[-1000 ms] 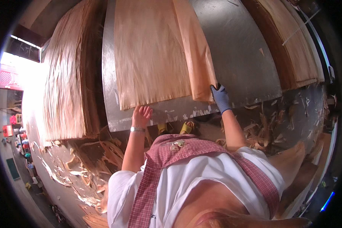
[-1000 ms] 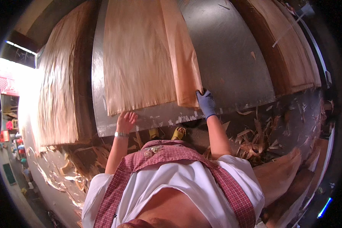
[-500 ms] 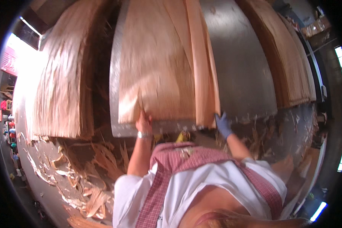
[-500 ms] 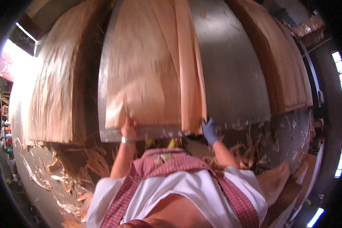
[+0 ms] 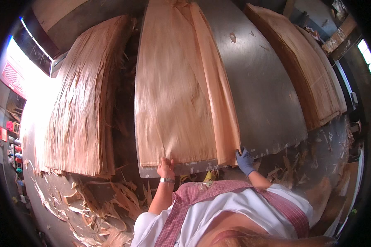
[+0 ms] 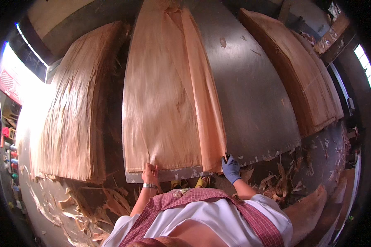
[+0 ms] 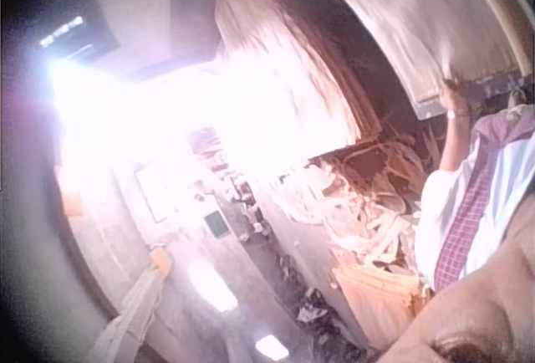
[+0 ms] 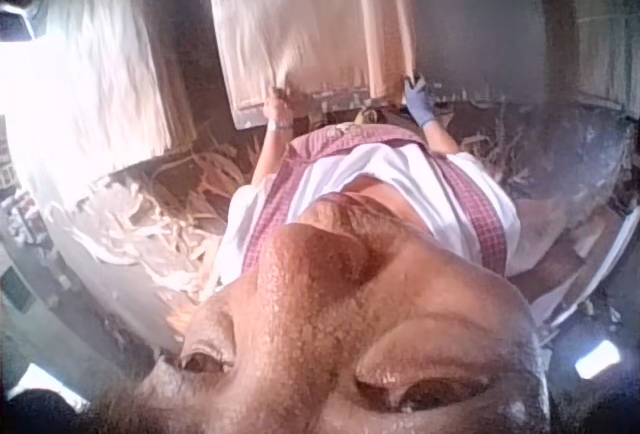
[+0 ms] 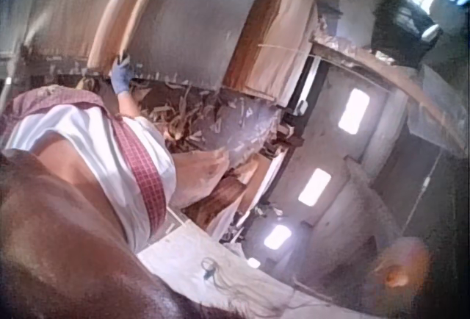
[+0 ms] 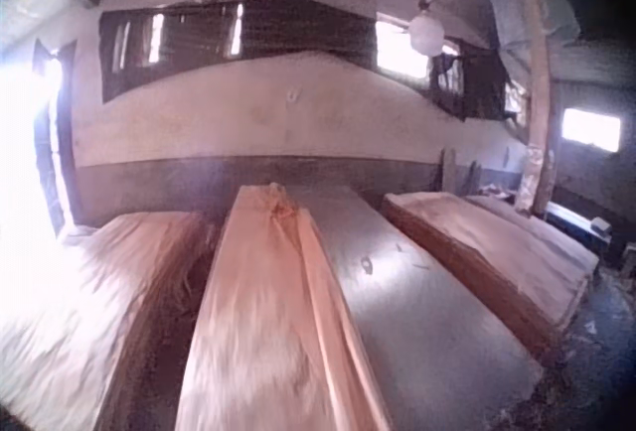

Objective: The person flips through and inspects thin wood veneer sheets on metal tables, applying small white adhesive strips to specific spots on the sheets using a handheld tool.

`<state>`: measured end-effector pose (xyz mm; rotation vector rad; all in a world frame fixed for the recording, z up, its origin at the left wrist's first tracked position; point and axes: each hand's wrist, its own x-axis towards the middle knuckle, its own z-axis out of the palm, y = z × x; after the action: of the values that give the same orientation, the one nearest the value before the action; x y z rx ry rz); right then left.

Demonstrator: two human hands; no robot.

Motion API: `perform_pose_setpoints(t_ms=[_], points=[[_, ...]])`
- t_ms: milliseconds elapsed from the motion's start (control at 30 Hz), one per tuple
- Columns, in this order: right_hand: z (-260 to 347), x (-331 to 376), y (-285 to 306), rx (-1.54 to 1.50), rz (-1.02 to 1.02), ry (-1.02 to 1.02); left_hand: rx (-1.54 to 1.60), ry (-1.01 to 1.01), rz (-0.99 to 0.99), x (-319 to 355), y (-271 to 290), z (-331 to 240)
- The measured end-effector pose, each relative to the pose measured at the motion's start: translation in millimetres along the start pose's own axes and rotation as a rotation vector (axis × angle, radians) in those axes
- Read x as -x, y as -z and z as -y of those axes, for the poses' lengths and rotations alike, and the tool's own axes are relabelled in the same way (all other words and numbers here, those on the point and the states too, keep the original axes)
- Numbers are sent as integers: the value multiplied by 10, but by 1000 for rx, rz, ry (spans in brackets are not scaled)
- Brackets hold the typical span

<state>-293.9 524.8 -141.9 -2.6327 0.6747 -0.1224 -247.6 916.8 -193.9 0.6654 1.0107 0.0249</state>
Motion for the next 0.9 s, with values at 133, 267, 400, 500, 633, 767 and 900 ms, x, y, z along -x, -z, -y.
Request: perform_pose_setpoints(t_ms=[133, 267, 400, 500, 633, 767, 900], points=[[31, -244, 32, -44, 128, -71, -2, -46, -105, 76, -197, -81], [-367, 94, 6, -201, 26, -132, -31, 14, 40, 54, -134, -112], [-763, 850, 198, -58, -27, -105, -316, 202, 250, 301, -109, -182], [-604, 1106, 344, -27, -14, -200, -1057, -212, 467, 636, -569, -71], [-573, 1035, 454, -247, 41, -243, -1802, -1337, 549, 566, -1193, 86], [-1546, 1249, 255, -347, -50, -186, -2201, -1200, 515, 362, -1384, 259], [-2061, 1227, 561, -231, -98, -164, -2220, -1174, 518, 448, -1391, 216]])
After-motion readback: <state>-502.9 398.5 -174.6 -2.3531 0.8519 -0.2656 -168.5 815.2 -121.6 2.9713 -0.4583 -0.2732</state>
